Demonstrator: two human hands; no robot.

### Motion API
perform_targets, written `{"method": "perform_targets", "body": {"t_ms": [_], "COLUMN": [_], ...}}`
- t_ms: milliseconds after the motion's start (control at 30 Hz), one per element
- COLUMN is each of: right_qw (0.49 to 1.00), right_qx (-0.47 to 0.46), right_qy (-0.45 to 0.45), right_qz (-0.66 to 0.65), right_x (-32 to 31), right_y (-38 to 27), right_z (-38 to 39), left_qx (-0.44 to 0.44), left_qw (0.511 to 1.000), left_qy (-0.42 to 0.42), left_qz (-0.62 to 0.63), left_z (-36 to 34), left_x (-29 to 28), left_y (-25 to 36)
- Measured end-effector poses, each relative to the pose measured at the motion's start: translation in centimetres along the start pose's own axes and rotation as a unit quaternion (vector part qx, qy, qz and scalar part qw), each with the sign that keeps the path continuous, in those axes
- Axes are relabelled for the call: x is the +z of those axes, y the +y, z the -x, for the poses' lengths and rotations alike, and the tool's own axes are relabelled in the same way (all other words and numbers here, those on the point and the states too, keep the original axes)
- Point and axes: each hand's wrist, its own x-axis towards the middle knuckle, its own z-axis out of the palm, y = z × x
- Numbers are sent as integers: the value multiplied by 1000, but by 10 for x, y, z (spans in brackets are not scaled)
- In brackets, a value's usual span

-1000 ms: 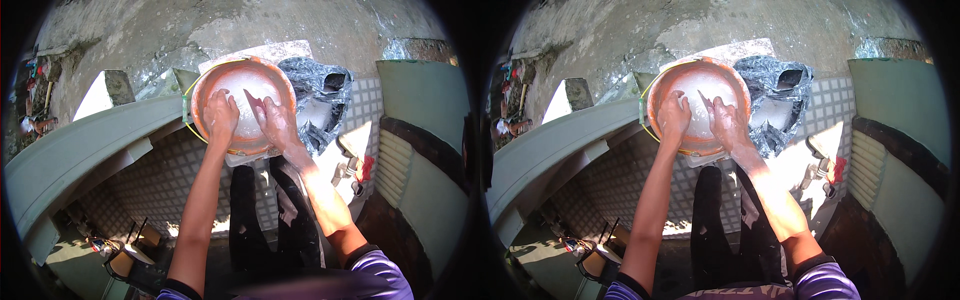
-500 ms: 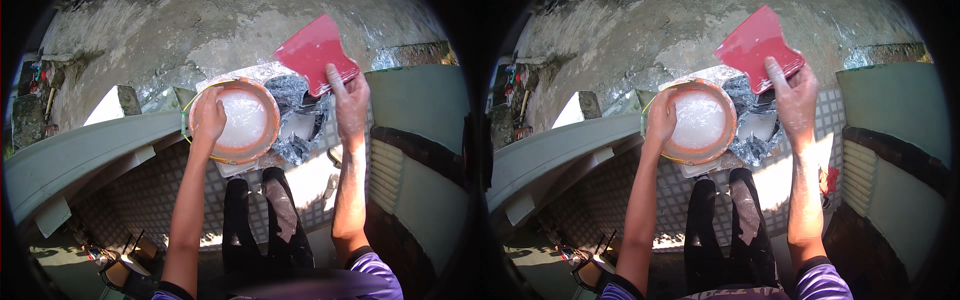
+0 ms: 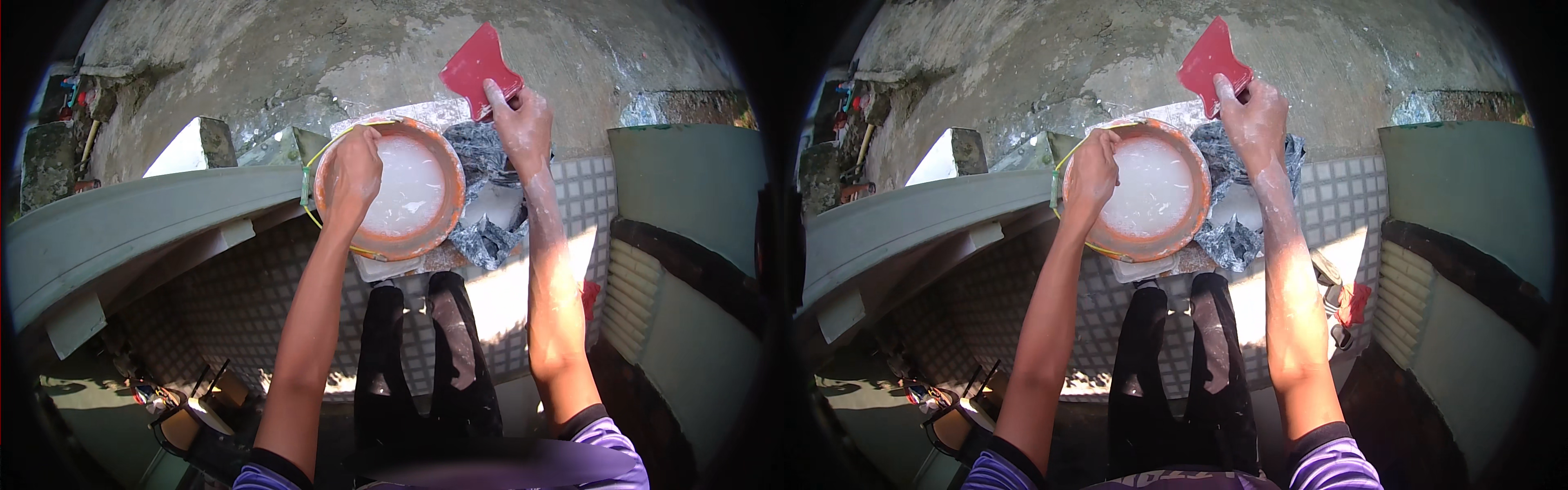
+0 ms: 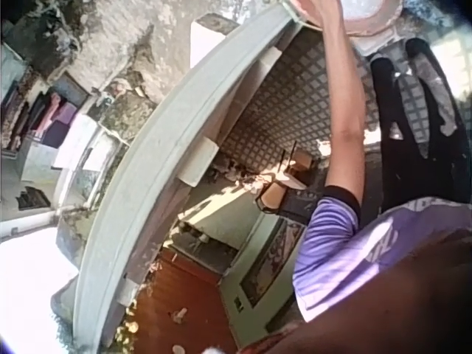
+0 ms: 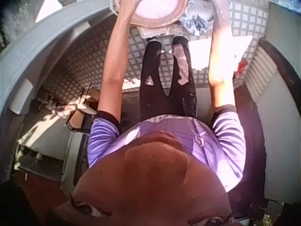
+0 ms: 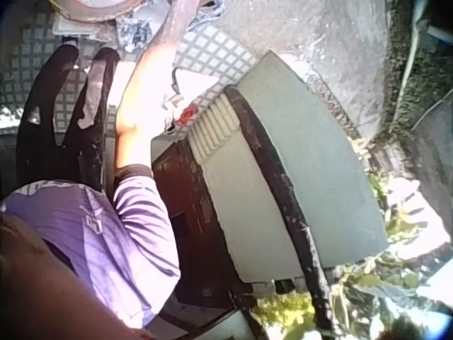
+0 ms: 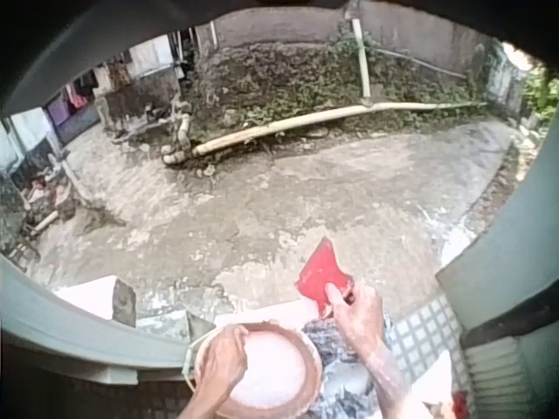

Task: The recorder applies wall filler or plaster to joints in a concrete wall using a hand spreader, then cleans the tool in a bucket of water.

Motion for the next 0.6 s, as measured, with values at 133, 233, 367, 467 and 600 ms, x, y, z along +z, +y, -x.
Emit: {"method": "perform_targets", "body": {"t_ms": [133, 233, 367, 467, 600], "right_qw": [942, 984, 960, 996, 934], "right_qx": [-58, -35, 9, -5, -73], "right_qy": [244, 158, -220, -51, 156], "right_qz": [-224, -70, 176, -72, -312], "right_x": [-18, 12, 39, 17, -9], "right_y": [-16, -5, 6, -18, -47], "right_z": [-25, -34, -35, -32, 17], "left_qx": [309, 319, 80, 151, 284], "left_qw": [892, 829, 952, 981, 885], "left_qy": [331, 442, -198, -90, 273], "left_qz": [9, 120, -221, 86, 249], "left_z": [-35, -64, -96, -92, -29], "left_x": [-16, -33, -64, -79, -67], "left_y": [-5, -15, -20, -7, 0]}}
